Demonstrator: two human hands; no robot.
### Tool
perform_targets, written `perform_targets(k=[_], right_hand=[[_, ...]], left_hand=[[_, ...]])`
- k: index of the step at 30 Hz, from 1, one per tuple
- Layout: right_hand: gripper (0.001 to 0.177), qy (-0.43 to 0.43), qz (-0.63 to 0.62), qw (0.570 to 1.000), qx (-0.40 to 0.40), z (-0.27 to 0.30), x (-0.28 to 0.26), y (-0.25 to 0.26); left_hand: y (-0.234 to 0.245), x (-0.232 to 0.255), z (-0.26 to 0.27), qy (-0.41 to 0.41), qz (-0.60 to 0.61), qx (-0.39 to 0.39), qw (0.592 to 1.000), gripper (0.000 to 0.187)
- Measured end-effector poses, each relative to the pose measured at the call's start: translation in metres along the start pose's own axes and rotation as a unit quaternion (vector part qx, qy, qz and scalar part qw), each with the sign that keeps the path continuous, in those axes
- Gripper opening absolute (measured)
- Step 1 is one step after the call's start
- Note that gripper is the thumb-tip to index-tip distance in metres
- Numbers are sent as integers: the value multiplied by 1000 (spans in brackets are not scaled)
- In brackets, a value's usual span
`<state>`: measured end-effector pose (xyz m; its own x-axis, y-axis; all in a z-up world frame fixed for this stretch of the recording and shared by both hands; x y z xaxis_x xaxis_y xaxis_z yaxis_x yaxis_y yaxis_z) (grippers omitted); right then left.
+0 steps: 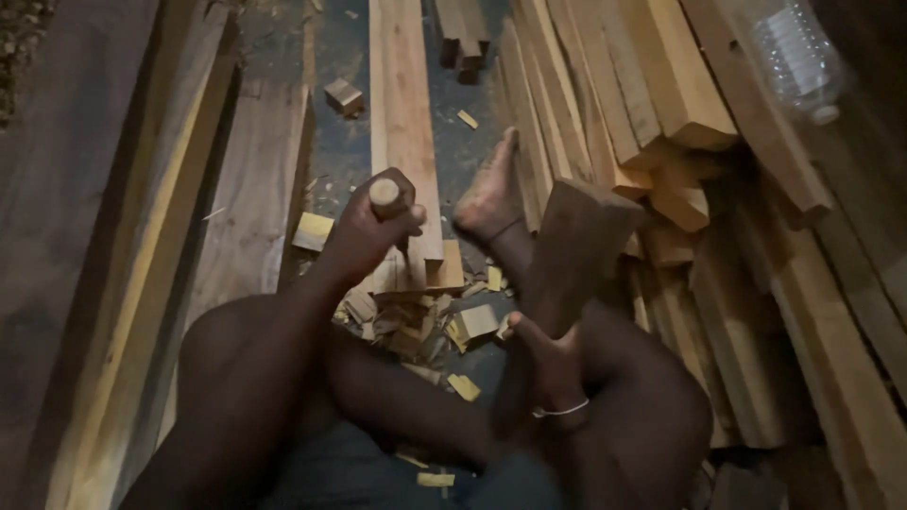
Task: Using a mallet and chisel to carve a joint in a wooden beam.
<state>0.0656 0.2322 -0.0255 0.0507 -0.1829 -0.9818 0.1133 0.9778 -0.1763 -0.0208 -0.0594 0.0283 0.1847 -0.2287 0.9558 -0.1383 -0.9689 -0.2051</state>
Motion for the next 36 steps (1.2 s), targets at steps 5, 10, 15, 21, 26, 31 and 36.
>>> perform_targets(k=[5,10,15,21,26,31,36], right_hand=[[46,-47,34,998,37,8,-11,-11],[43,-72,51,996,4,8,4,-2],[52,71,181,980,-32,18,-21,-17],[51,85,277,956,-44,19,-25,-14],[53,107,237,963,-70,25,-32,-22],[41,243,283,927,-28,20,-91,-45],[35,229,-298,915,-150,-9,-144,-56]], left_hand=[[15,-8,0,-23,74,75,994,17],[12,-12,5,-57,-12,91,994,21],[10,-15,9,-78,13,122,989,23],[11,-17,8,-48,20,124,991,22],[2,-1,10,-63,-92,107,988,20],[-11,-17,-4,31,-121,68,990,20],[-27,-13,2,-57,-202,57,976,22]])
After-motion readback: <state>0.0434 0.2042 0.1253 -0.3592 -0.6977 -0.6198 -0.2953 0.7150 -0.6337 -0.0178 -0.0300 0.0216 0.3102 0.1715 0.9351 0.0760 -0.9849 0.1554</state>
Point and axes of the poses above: each hand's wrist, its own z-axis away from the middle knuckle, its own y-axis out of the back of the hand, x = y × z, the point moved 4 cm from there along -z, towards the middle knuckle, and after that the axes turned 1 degree about x, right-handed, at the moved point
